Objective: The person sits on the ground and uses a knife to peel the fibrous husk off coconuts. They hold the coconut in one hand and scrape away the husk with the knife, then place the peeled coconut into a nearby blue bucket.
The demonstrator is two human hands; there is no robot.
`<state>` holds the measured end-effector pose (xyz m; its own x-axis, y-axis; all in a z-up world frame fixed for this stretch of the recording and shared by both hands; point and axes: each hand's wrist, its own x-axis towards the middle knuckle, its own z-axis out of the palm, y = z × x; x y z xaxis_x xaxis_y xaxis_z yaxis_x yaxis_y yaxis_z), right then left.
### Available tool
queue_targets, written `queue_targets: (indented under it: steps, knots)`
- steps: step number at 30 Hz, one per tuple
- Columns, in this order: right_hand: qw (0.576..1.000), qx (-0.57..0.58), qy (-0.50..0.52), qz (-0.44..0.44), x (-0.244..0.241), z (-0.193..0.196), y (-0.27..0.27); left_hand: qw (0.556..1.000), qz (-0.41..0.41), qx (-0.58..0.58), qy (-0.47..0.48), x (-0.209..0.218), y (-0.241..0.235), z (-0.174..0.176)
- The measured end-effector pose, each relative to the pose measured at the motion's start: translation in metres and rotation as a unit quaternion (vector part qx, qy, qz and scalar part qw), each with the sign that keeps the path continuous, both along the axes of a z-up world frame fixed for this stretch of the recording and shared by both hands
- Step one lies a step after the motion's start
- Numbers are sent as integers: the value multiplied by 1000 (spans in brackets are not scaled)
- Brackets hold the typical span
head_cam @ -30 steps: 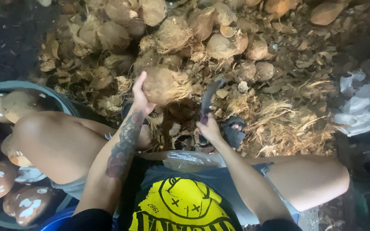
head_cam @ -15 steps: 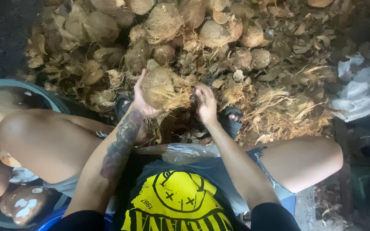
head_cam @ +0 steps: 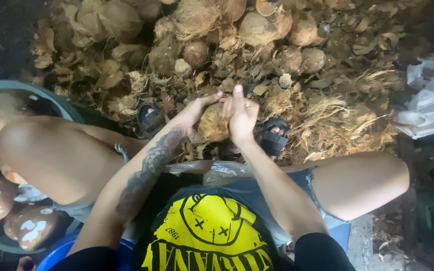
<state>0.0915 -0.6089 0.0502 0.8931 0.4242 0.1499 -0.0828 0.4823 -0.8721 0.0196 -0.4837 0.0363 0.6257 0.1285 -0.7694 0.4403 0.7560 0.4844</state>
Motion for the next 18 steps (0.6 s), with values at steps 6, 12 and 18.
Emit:
queue_targets:
  steps: [6, 12, 18]
  knots:
    - [942, 164, 260, 132, 32, 73, -4, 928, 92, -320, -169, -5, -22, 65]
    - [923, 228, 202, 234, 25, 78, -9, 837, -188, 163, -487, 10, -6, 29]
    - [953, 36, 287, -86, 73, 109, -29, 840, -320, 173, -404, -1, 29, -39]
